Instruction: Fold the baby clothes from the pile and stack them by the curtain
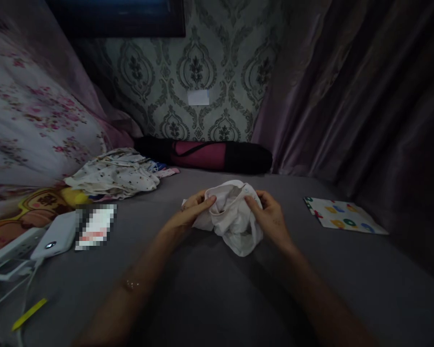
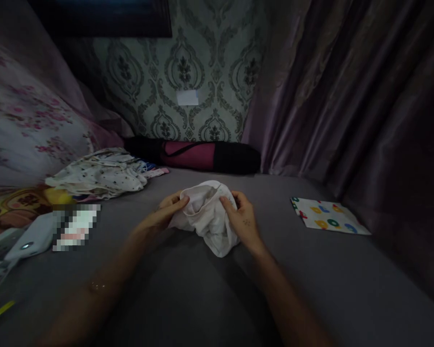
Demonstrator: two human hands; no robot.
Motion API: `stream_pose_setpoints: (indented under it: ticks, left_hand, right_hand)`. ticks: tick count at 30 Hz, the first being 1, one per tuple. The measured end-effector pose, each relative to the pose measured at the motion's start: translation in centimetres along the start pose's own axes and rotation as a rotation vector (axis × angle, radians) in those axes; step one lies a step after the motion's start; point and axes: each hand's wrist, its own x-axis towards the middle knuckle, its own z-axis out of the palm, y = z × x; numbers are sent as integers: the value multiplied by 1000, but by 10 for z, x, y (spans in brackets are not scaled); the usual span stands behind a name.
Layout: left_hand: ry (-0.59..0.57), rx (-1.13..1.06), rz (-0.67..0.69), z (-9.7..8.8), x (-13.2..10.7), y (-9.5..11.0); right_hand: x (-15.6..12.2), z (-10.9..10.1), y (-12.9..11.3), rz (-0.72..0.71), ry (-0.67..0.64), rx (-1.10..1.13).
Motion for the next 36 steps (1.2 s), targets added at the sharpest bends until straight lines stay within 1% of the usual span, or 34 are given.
stream_pose_setpoints:
  ticks: [3, 7, 12, 15, 19, 22, 26, 31, 33, 36]
  left_hand:
    - [-62, 119, 18, -6, -5, -1]
    - [-88, 248, 32, -6, -9, 2]
    - [-24, 282, 46, -7, -9, 4]
    - [7, 267, 35, -11, -7, 3]
    - [49, 274, 22, -14, -3, 2]
    - [70, 291, 44, -15, -1, 6]
    - [82, 341, 84, -14, 0, 18]
    - [110, 391, 174, -6, -2, 42]
    - [120, 395, 209, -2, -3, 51]
    - [114, 395, 241, 3, -3, 63]
  right_hand:
    - [6, -11, -2, 16, 23, 34]
    - [10, -26, -6, 61, 40, 17]
    - [15, -46, -13, 77, 55, -21]
    - [18, -61, -18, 117, 42, -40]
    - [22, -82, -26, 137, -34, -94]
    - [24, -98, -35, 137, -85, -128]
    - [26, -117, -53, 148, -138, -196]
    - [26, -133, -75, 165, -214, -257]
    - [26, -137, -82, 106, -214, -297]
    - [26, -140, -93, -23, -237, -365]
